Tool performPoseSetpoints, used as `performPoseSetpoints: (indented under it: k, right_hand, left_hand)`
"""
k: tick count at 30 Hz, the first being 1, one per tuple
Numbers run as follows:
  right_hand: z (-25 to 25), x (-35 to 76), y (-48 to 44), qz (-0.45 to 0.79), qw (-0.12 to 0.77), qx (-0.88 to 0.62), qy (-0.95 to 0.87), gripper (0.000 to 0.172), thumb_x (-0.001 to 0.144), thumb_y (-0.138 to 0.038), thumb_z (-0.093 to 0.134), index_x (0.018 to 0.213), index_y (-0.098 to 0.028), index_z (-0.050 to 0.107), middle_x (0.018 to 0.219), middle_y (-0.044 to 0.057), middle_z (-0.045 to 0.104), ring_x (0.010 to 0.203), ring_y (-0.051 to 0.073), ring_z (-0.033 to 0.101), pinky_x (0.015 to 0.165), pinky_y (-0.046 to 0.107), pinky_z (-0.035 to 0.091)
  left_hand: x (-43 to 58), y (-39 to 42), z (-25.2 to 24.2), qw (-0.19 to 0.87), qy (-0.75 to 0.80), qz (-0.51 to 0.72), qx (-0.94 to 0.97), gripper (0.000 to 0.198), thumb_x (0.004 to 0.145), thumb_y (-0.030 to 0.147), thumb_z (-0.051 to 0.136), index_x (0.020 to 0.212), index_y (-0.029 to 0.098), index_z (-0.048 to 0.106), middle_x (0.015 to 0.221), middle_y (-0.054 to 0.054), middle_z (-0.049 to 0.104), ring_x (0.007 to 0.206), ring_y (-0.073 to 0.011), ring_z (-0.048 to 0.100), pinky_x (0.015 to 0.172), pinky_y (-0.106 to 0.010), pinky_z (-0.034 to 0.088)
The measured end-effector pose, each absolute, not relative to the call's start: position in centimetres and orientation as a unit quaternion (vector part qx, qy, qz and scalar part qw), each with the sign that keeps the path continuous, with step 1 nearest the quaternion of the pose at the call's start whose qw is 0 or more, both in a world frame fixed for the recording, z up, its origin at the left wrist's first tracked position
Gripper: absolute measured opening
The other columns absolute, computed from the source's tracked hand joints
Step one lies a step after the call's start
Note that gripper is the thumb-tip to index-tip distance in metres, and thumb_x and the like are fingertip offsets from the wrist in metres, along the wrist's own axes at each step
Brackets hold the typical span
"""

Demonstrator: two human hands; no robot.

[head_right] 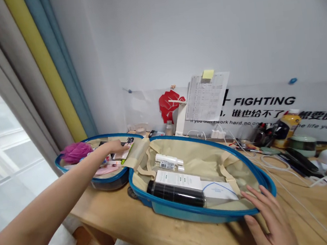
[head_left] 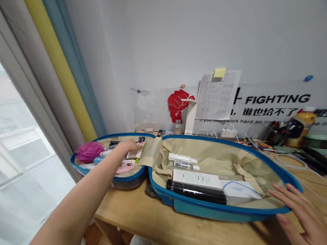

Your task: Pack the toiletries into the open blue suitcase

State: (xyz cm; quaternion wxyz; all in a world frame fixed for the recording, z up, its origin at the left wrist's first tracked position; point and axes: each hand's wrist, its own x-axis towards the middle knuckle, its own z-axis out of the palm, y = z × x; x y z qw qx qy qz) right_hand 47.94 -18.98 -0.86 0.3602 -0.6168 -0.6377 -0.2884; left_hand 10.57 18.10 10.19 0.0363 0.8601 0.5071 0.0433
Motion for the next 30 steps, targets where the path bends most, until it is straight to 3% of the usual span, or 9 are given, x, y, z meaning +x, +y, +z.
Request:
performPoseSetpoints:
  k: [3, 8, 10, 14, 16, 19, 23, 30]
  right_hand:
    - [-0.8, 47.8, -19.0, -0.293, 0.364, -0.621, -0.629, 0.034, 0.091, -0.039, 0.040, 0.117, -0.023, 0.056, 0.121, 0.011, 0.061, 0.128, 0.032, 0.046, 0.098, 0.052, 0.043]
    - [-0.6, 47.7, -18.9, -0.293, 0.369, -0.618, -0.629, 0.034, 0.090, -0.038, 0.041, 0.115, -0.022, 0.057, 0.121, 0.010, 0.062, 0.127, 0.031, 0.047, 0.098, 0.050, 0.044]
    - [-0.4, 47.5, -19.0, -0.289, 0.371, -0.616, -0.632, 0.034, 0.090, -0.038, 0.042, 0.117, -0.022, 0.057, 0.122, 0.009, 0.062, 0.128, 0.030, 0.047, 0.098, 0.048, 0.043]
    - [-0.1, 47.3, -19.1, -0.296, 0.359, -0.618, -0.634, 0.034, 0.091, -0.038, 0.042, 0.117, -0.021, 0.056, 0.123, 0.009, 0.060, 0.129, 0.028, 0.046, 0.098, 0.045, 0.044]
    - [-0.1, 47.2, -19.2, -0.303, 0.354, -0.618, -0.633, 0.034, 0.092, -0.039, 0.041, 0.117, -0.021, 0.056, 0.123, 0.010, 0.060, 0.129, 0.028, 0.045, 0.097, 0.045, 0.044]
    - [-0.1, 47.2, -19.1, -0.303, 0.351, -0.616, -0.636, 0.036, 0.092, -0.039, 0.040, 0.118, -0.020, 0.055, 0.123, 0.011, 0.060, 0.129, 0.029, 0.045, 0.097, 0.046, 0.043]
    - [-0.1, 47.2, -19.1, -0.297, 0.360, -0.617, -0.634, 0.036, 0.092, -0.041, 0.039, 0.118, -0.022, 0.055, 0.123, 0.011, 0.060, 0.128, 0.030, 0.046, 0.097, 0.047, 0.043]
    - [0.0, 47.0, -19.2, -0.289, 0.359, -0.621, -0.634, 0.036, 0.092, -0.042, 0.040, 0.118, -0.022, 0.055, 0.124, 0.010, 0.059, 0.128, 0.030, 0.045, 0.095, 0.049, 0.045]
  left_hand:
    - [9.5, 18.0, 8.9, 0.058, 0.573, -0.003, 0.817, 0.068, 0.068, 0.063, 0.063, 0.110, 0.010, 0.060, 0.093, -0.019, 0.071, 0.084, -0.0345, 0.067, 0.072, -0.043, 0.049]
    - [9.7, 16.9, 9.1, 0.077, 0.600, 0.019, 0.796, 0.064, 0.073, 0.047, 0.061, 0.122, 0.007, 0.049, 0.095, -0.016, 0.070, 0.080, -0.0261, 0.066, 0.069, -0.034, 0.048]
    - [10.1, 16.3, 9.8, 0.076, 0.596, 0.051, 0.798, 0.062, 0.075, 0.040, 0.059, 0.125, 0.007, 0.045, 0.095, -0.015, 0.069, 0.081, -0.0266, 0.066, 0.070, -0.035, 0.048]
    - [12.8, 14.3, 11.8, 0.061, 0.551, 0.155, 0.818, 0.066, 0.078, 0.039, 0.057, 0.133, 0.009, 0.035, 0.124, -0.022, 0.057, 0.108, -0.0361, 0.057, 0.086, -0.042, 0.046]
    - [15.4, 12.4, 12.6, 0.059, 0.494, 0.201, 0.844, 0.074, 0.075, 0.042, 0.063, 0.136, 0.013, 0.031, 0.134, -0.017, 0.049, 0.120, -0.0333, 0.049, 0.097, -0.038, 0.042]
    - [20.3, 8.3, 13.1, 0.095, 0.344, 0.220, 0.908, 0.079, 0.068, 0.043, 0.071, 0.134, 0.019, 0.033, 0.130, -0.011, 0.052, 0.116, -0.0265, 0.054, 0.096, -0.034, 0.044]
    - [27.0, 2.5, 12.2, 0.143, 0.196, 0.120, 0.963, 0.080, 0.066, 0.044, 0.074, 0.131, 0.019, 0.034, 0.123, -0.013, 0.056, 0.107, -0.0268, 0.060, 0.087, -0.035, 0.048]
    - [32.8, -2.3, 10.8, 0.118, 0.155, -0.009, 0.981, 0.082, 0.070, 0.048, 0.072, 0.134, 0.015, 0.031, 0.127, -0.017, 0.055, 0.117, -0.0292, 0.054, 0.094, -0.036, 0.044]
